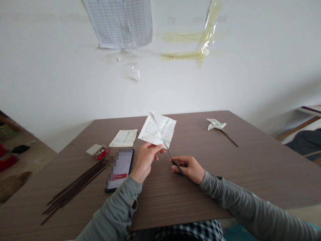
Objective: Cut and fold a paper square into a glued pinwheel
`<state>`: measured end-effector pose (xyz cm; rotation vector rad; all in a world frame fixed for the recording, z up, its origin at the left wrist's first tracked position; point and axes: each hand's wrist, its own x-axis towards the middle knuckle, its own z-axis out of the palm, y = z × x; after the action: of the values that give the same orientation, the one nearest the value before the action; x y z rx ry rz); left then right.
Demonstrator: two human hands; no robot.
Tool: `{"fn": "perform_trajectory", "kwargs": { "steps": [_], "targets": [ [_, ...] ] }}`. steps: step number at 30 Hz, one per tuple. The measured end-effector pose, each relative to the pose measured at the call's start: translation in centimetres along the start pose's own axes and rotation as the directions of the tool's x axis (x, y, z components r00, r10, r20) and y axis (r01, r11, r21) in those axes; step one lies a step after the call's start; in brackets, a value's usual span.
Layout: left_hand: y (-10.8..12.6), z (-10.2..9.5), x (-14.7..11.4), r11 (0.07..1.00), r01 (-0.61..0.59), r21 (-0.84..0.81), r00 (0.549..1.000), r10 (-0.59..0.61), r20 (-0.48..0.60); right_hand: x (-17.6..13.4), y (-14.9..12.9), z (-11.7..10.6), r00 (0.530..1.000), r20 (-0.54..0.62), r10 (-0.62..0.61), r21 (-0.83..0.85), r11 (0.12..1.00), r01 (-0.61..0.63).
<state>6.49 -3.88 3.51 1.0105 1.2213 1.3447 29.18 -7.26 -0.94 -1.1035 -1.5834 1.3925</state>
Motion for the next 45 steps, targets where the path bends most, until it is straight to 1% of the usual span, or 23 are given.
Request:
{"fn": "perform_trajectory", "kwargs": {
  "steps": [11, 22, 35, 45],
  "targets": [
    [0.2, 0.1, -0.1, 1.0, -0.003, -0.011, 1.0, 0.003, 0.003, 0.1, -0.2, 0.0, 1.0, 0.011, 0.002, -0.023, 1.0, -0.002],
    [0.5, 0.1, -0.2, 0.999, 0.036, 0.009, 0.999, -0.036, 0.036, 0.6, 1.0, -0.1, 1.0, 0.019, 0.0, 0.028, 1.0, 0.0],
    [0.5, 0.2, -0.3, 0.999, 0.043, 0.012, 0.998, -0.043, 0.035, 0.4, 0.6, 0.0, 0.999, 0.03, -0.031, -0.003, 1.0, 0.031],
    [0.6, 0.2, -0.2, 0.997, 0.071, 0.005, 0.997, -0.071, 0.036, 0.2, 0.3, 0.1, 1.0, -0.018, -0.014, 0.047, 0.999, 0.015]
  ]
}}
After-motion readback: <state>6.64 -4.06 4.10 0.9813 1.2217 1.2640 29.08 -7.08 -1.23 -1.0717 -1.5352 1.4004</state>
